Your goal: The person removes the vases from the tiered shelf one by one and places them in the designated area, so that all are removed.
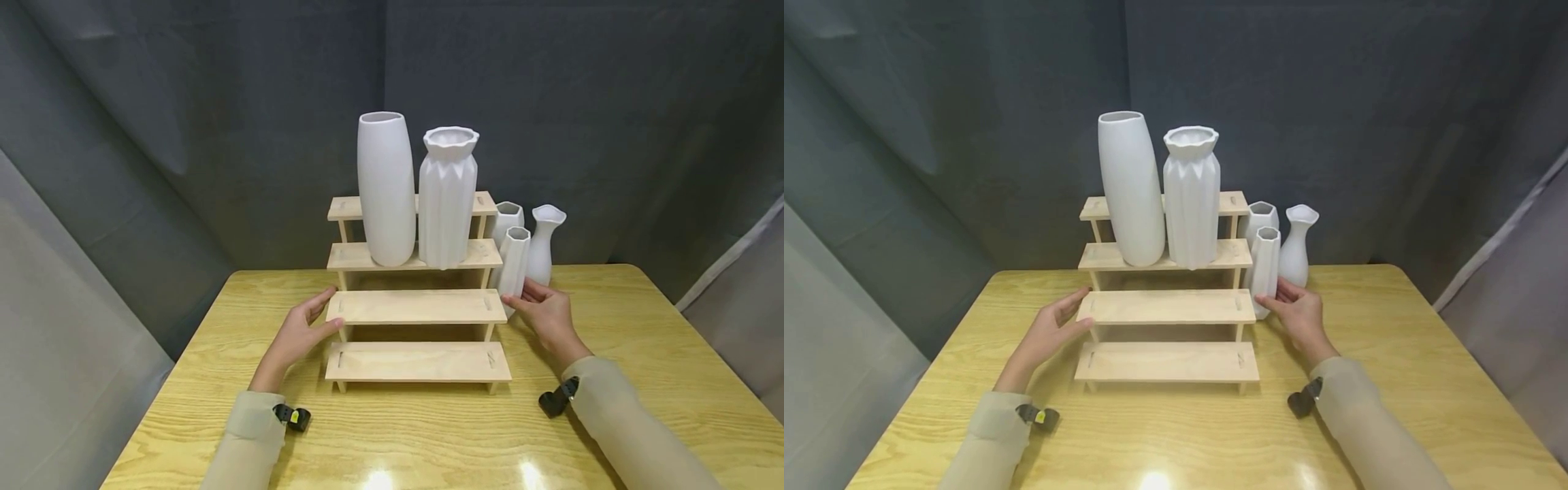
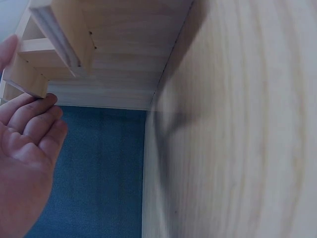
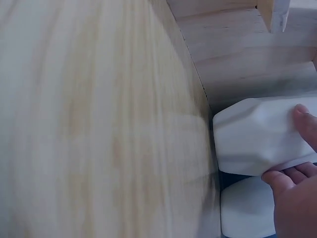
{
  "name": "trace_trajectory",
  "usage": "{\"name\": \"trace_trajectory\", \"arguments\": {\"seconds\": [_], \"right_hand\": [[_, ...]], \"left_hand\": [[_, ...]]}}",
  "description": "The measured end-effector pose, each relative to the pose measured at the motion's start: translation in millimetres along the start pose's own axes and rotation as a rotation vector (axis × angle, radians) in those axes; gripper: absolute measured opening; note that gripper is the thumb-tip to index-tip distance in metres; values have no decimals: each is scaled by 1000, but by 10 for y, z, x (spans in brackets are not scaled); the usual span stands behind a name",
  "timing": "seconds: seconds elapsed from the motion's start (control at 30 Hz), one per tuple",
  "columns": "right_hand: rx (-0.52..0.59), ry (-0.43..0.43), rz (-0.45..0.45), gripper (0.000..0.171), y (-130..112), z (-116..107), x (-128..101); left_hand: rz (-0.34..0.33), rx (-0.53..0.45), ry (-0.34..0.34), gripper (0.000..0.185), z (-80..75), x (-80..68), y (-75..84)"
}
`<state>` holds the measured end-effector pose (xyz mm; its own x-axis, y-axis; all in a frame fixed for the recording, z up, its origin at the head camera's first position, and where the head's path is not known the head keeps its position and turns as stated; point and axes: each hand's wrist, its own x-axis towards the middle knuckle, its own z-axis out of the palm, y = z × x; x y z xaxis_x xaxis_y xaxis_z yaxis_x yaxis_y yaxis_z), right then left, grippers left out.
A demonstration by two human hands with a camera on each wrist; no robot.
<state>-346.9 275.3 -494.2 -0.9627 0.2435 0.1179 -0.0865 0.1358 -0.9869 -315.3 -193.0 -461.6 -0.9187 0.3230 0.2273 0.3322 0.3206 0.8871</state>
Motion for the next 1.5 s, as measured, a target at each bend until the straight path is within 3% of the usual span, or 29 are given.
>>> {"name": "trace_trajectory", "arguments": {"seconds": [0.3,0.7,0.9,0.97,1.13,1.27,1.5], "right_hand": [[-8,-5,14,70,34,5,-3],[-114,-73,9,69,-64,-9,-33],[-147,-84,22,73,-103,-24,-49],[-146,-87,31,78,-121,-33,-60],[-108,-81,51,87,-148,-72,-89],[-51,-75,32,84,-164,-98,-108],[-76,-75,2,79,-245,-161,-190]], "left_hand": [[-16,13,2,71,3,-13,-6],[-22,9,-12,70,-2,-13,31],[-40,13,-32,69,-17,-62,274],[-36,14,-34,67,-19,-83,359],[-37,5,-31,67,-17,-99,387],[-29,-11,-30,68,-15,-103,367],[-34,-10,-25,68,-17,-101,367]]}}
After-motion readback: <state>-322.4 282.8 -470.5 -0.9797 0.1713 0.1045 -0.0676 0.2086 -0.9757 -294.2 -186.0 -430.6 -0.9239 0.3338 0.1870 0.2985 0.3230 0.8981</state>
